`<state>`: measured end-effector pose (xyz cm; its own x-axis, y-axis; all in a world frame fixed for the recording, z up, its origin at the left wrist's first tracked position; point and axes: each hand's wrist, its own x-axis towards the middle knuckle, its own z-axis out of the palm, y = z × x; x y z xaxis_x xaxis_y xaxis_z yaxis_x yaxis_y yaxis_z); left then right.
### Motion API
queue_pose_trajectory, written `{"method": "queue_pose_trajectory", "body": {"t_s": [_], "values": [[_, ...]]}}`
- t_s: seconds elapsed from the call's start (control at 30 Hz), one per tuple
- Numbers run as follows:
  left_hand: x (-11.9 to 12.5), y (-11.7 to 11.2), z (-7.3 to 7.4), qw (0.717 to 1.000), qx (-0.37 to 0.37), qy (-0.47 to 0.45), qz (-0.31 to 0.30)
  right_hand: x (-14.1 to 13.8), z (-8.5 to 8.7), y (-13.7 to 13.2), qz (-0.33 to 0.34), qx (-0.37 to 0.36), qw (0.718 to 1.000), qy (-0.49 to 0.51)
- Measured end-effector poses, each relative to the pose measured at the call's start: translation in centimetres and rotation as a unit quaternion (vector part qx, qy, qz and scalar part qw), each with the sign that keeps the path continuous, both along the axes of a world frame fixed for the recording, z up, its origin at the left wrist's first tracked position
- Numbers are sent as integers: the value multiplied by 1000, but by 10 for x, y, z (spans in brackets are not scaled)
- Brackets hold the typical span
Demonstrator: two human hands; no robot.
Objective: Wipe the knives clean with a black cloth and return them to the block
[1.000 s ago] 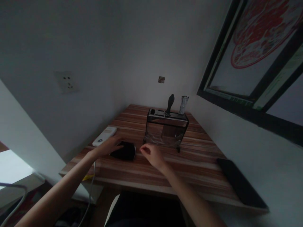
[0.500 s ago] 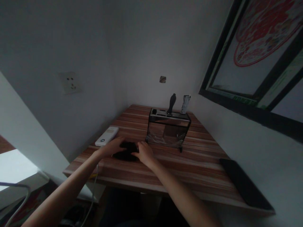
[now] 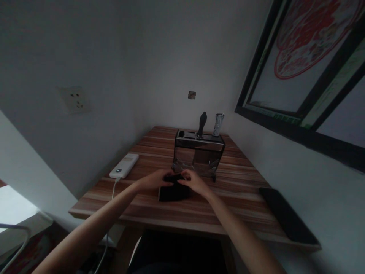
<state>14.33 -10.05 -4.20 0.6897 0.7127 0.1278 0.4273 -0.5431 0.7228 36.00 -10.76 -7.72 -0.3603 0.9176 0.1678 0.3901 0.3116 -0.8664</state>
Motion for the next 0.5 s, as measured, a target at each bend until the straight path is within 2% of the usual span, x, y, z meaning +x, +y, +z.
{"method": "queue_pose_trajectory", "body": {"t_s": [0.1, 0.23, 0.37, 0.5], "values": [[31, 2, -3, 1000, -3, 4, -10, 36, -5, -1, -4, -12, 1000, 12], [62, 5, -16, 999, 38, 3, 18, 67, -14, -1, -22, -17, 999, 21], [77, 3, -34, 995, 78, 3, 59, 73, -20, -2, -28, -5, 999, 20], [78, -1, -42, 994, 90, -2, 68, 68, -20, -5, -36, 27, 999, 4]]}}
